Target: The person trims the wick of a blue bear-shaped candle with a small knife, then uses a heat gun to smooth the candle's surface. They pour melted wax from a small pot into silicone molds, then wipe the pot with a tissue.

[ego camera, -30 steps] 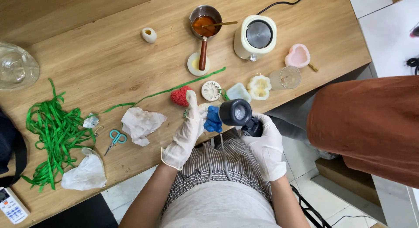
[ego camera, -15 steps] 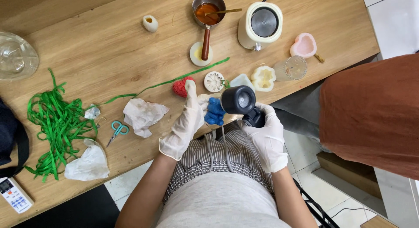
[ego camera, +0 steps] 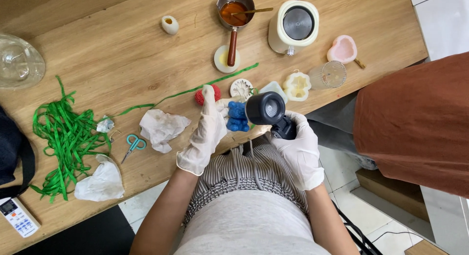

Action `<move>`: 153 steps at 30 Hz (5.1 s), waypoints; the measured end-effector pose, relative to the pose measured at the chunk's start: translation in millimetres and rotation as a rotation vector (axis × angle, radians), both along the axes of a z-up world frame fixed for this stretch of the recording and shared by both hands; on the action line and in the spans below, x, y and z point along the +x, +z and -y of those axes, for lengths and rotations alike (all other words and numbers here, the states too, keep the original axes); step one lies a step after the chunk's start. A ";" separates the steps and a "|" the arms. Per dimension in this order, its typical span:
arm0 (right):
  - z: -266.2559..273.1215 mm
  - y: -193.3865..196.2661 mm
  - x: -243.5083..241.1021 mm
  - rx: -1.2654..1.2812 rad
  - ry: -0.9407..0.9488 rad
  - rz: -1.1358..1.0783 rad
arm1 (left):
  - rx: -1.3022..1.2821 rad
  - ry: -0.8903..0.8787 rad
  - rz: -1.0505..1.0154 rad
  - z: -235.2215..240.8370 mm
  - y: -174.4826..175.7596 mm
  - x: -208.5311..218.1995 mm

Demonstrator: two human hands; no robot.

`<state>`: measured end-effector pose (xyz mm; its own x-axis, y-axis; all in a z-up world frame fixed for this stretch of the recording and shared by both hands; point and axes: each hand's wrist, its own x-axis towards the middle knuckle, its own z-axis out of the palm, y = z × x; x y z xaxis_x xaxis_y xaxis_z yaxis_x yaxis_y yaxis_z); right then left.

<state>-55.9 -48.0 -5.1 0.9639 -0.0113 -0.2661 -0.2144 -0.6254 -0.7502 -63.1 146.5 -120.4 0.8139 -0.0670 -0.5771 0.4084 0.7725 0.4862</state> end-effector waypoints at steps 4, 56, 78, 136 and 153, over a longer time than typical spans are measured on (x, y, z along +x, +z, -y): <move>1.1 -4.3 0.3 -0.002 -0.014 -0.010 | -0.043 0.019 0.004 -2.2 4.2 0.5; 44.6 -3.1 53.3 0.277 -0.084 -0.094 | 0.000 0.121 0.109 39.7 59.3 31.9; 87.7 -8.0 124.2 0.414 0.032 -0.291 | 0.081 0.276 0.156 97.2 59.8 62.7; -5.5 -34.0 -7.4 0.136 0.198 0.048 | -0.399 0.528 -0.092 7.8 25.5 -69.8; -4.2 -44.9 -38.5 0.327 0.030 0.149 | -0.287 0.233 0.122 -19.0 46.8 -58.7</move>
